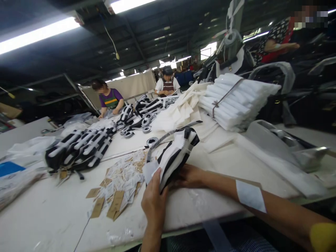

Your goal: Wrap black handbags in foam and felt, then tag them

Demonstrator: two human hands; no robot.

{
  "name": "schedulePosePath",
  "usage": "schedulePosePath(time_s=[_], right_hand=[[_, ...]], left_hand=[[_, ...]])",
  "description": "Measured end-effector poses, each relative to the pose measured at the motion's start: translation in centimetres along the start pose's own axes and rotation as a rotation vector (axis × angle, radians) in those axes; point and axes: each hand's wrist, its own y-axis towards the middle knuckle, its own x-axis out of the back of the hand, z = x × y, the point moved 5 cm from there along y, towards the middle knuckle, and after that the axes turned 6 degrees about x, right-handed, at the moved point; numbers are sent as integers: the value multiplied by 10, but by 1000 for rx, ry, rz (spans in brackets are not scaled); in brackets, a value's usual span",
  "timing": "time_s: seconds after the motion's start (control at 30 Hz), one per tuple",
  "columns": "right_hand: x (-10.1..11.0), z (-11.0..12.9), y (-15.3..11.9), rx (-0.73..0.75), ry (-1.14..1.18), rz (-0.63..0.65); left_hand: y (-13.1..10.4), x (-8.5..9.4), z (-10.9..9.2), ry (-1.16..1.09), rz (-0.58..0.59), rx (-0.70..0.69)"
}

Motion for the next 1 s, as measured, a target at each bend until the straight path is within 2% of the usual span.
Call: schedulePosePath(time_s=[0.07,0.2,0.33,0.4,0.5,0.57,0.67,0.73,0.8,0.87,0.93,1.0], right_hand=[[-2,0,-1,-70,-27,-55],[-8,19,-31,-126,-88,-125],[-12,30,-48,-59,-89,-69],[-7,35,-48,43,-99,-147],[8,53,-52,195,-98,-302],[20,73,-57,270,-61,-323],[52,106,-63,394,11,-337],[79,114,-56,403,46,-373],[100,99,-35,265,62,-383],[107,60,-5,-26,49,-312],[94,11,26,-334,33,-96],[78,-27,55,-430,11,3]], left_hand=[[-2,-1,-1,-2,3,-15],[-3,-4,-5,2,24,-63],[1,-7,-16,24,12,-148],[3,-4,-25,43,-22,-210],[2,6,-38,59,-103,-314],[-3,14,-45,67,-153,-371],[-19,19,-55,77,-189,-435],[-32,15,-63,63,-206,-460],[-45,9,-71,50,-240,-479],[-57,3,-79,43,-290,-482],[-63,-2,-86,44,-314,-459],[-67,-5,-91,38,-346,-425]])
